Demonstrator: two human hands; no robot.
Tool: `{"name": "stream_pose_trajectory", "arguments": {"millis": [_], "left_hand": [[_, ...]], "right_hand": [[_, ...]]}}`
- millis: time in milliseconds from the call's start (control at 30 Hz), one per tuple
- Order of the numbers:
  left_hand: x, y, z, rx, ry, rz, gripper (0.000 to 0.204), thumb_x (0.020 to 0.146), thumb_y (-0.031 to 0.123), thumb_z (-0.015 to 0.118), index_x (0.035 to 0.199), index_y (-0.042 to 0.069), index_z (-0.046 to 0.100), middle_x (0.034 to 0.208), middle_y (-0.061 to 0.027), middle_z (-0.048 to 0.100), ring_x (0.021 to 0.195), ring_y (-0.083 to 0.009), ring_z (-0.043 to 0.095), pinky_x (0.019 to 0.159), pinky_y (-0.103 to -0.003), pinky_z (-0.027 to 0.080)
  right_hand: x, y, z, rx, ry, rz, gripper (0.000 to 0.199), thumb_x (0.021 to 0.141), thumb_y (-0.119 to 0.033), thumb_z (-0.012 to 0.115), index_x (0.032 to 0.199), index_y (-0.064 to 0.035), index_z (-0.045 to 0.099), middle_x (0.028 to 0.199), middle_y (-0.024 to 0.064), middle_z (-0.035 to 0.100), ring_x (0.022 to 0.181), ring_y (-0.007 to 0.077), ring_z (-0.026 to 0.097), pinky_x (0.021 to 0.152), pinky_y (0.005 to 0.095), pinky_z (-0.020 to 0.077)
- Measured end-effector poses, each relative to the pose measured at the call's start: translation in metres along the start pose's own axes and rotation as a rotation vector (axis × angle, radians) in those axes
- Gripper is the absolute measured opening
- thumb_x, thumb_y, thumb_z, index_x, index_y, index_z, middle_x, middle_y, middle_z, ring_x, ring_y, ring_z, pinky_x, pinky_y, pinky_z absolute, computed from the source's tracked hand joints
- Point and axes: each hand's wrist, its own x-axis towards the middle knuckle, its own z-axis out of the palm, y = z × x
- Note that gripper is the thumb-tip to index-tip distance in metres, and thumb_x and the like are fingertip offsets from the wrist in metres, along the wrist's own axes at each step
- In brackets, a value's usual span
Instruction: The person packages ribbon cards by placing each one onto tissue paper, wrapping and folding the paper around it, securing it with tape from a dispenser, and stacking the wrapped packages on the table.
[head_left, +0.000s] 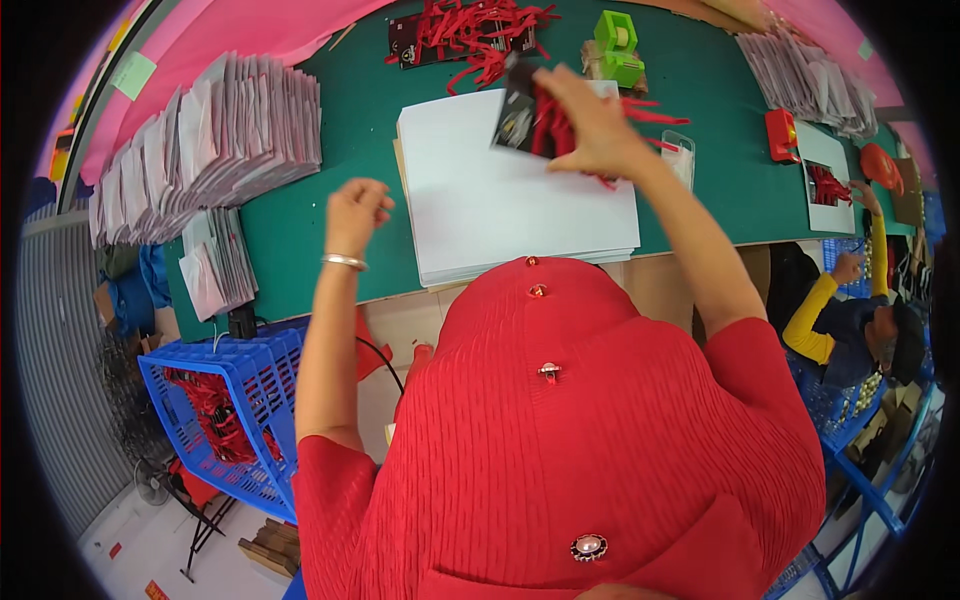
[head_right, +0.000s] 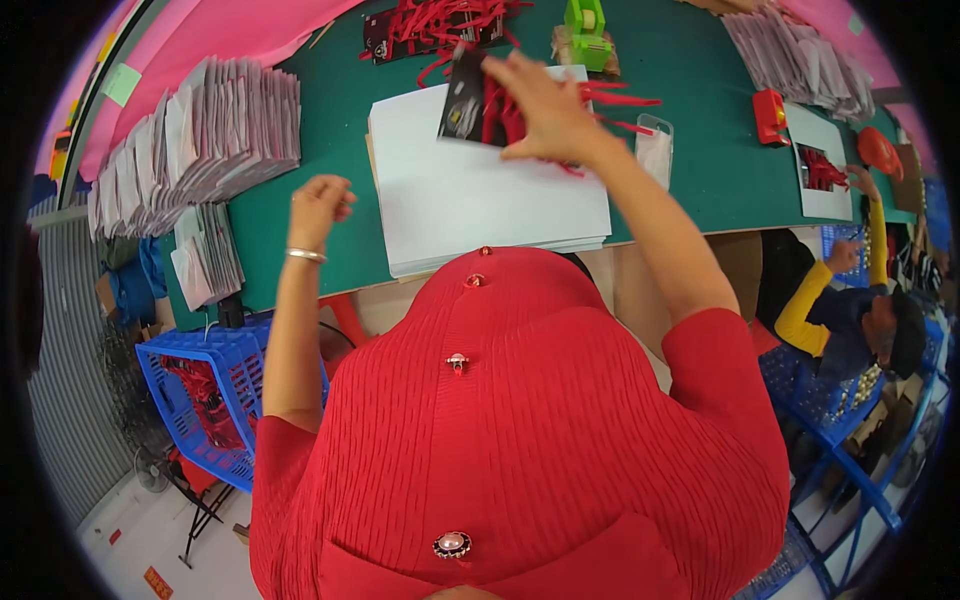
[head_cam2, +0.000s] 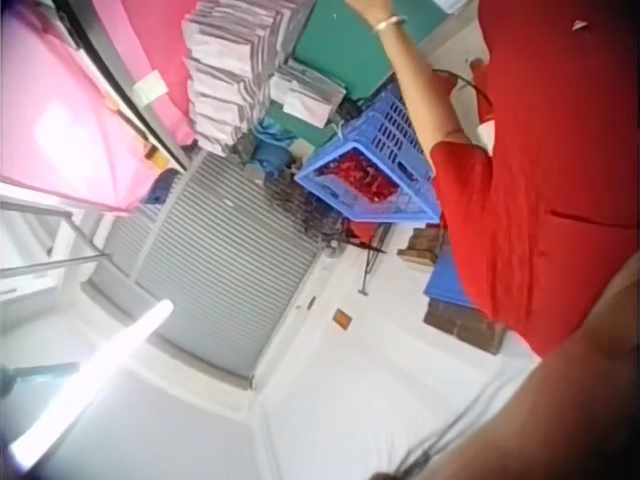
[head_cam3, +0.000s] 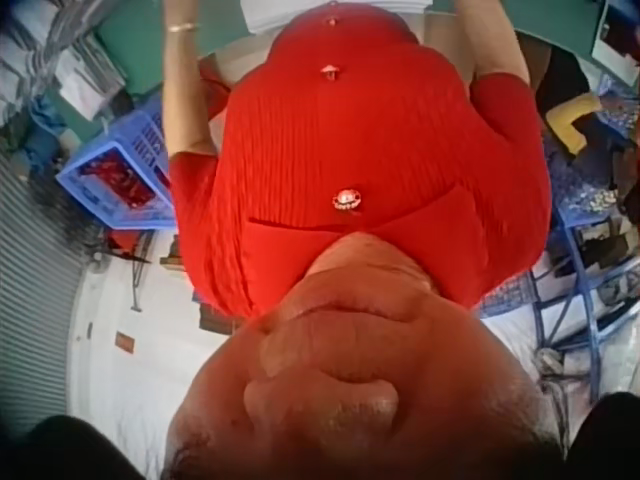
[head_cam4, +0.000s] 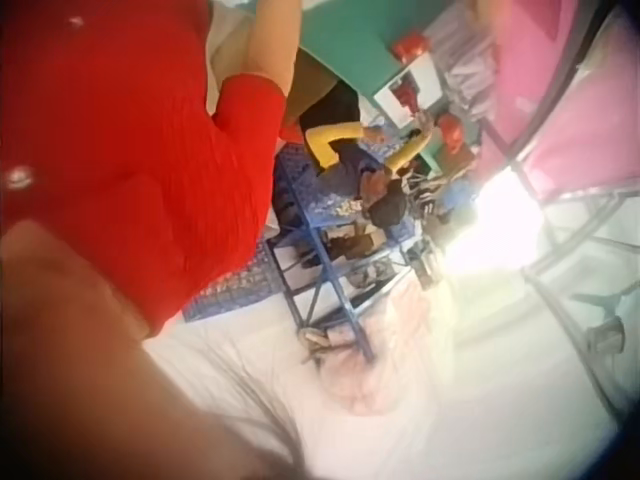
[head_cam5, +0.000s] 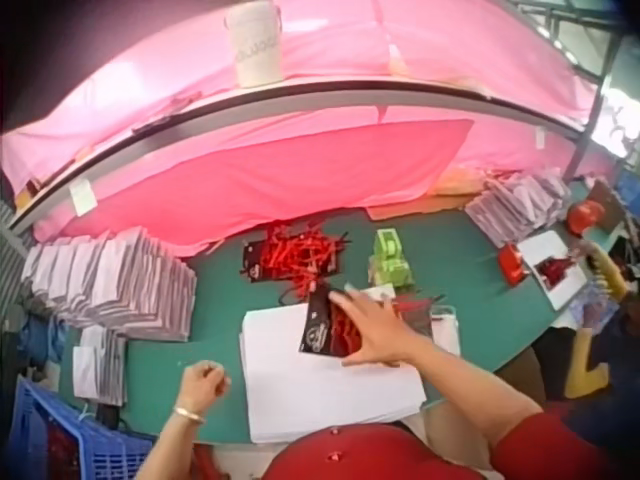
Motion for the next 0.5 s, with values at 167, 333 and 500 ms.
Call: {"name": "stream_pose_trajectory", "arguments": {"millis": [167,333,500], "left_hand": [[0.002,-0.067,0.051,-0.064,0.002,-0.128,0.016,0.087,0.015,0.059,0.088,0.001,0.068,0.072,-0.0048,0.067,0.055,-0.0078,0.056,0.049,-0.021,0.043],[0.022,-0.083,0.067,0.184,0.161,-0.056,0.024,0.084,0.023,0.063,0.083,0.000,0.071,0.066,-0.0065,0.066,0.058,-0.0140,0.060,0.055,-0.029,0.047],[0.028,-0.089,0.072,0.277,0.220,-0.039,0.026,0.081,0.027,0.070,0.083,0.001,0.071,0.067,-0.0081,0.067,0.059,-0.0170,0.062,0.059,-0.033,0.049]], "right_hand": [[0.017,-0.041,0.095,-0.213,-0.346,-0.105,0.115,0.054,-0.038,0.083,0.149,-0.0254,0.019,0.148,0.0244,0.025,0.133,0.0425,0.030,0.100,0.0715,0.0224],[0.034,-0.080,0.110,-0.347,-0.505,-0.107,0.114,0.055,-0.039,0.082,0.149,-0.0255,0.020,0.148,0.0248,0.025,0.133,0.0434,0.029,0.101,0.0721,0.0183],[0.043,-0.089,0.116,-0.376,-0.581,-0.093,0.114,0.055,-0.039,0.083,0.150,-0.0247,0.020,0.148,0.0266,0.025,0.135,0.0431,0.026,0.101,0.0730,0.0169]]}}
